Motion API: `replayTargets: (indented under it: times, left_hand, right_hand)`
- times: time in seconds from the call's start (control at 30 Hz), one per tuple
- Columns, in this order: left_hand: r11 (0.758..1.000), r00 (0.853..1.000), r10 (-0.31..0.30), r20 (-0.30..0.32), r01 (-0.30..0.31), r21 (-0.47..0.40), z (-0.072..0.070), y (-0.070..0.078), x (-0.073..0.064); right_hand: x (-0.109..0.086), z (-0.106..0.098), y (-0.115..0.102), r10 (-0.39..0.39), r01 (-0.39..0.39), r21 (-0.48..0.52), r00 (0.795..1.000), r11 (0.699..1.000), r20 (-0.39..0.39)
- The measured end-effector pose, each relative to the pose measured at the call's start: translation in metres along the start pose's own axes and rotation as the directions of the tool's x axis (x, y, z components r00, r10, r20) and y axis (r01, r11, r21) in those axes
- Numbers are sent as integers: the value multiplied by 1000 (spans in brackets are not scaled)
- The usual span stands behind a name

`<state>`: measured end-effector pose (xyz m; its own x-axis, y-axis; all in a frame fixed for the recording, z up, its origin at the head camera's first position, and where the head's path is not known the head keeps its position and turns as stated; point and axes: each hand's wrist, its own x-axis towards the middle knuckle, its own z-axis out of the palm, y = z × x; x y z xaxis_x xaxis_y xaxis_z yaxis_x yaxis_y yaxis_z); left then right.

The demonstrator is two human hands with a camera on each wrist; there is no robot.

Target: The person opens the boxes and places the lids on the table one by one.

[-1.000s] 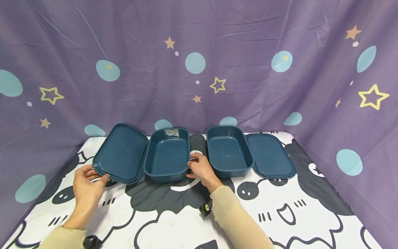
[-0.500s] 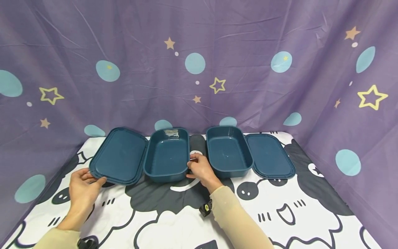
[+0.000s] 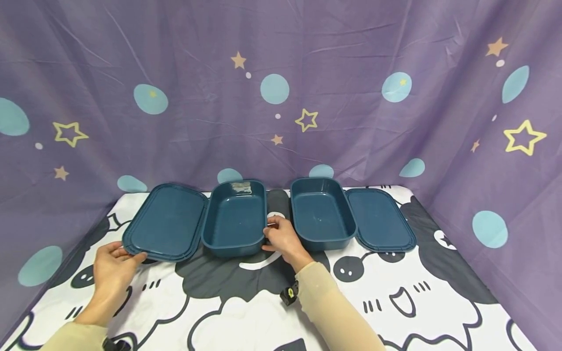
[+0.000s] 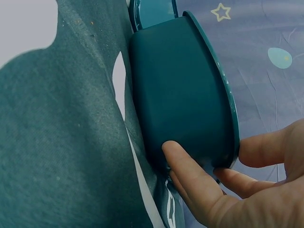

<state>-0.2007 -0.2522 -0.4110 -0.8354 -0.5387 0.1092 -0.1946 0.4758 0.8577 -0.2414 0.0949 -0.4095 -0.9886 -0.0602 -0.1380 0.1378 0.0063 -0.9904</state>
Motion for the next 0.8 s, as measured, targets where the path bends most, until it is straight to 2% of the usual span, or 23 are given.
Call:
replayTargets:
  times: [0.3, 0.53, 0.8]
  left_hand:
    - [998, 998, -58, 27, 59, -31, -1, -5, 7]
    - [988, 988, -135, 80, 141, -70, -2, -14, 12]
    - [979, 979, -175, 105, 185, -88, -2, -18, 13]
  right_hand:
    - [0, 1, -1, 6, -6, -2, 1000, 1000, -9]
    - [0, 1, 0, 2, -2, 1, 1000, 1000, -9]
    - [0, 1, 0, 1, -1, 7, 1000, 1000, -10]
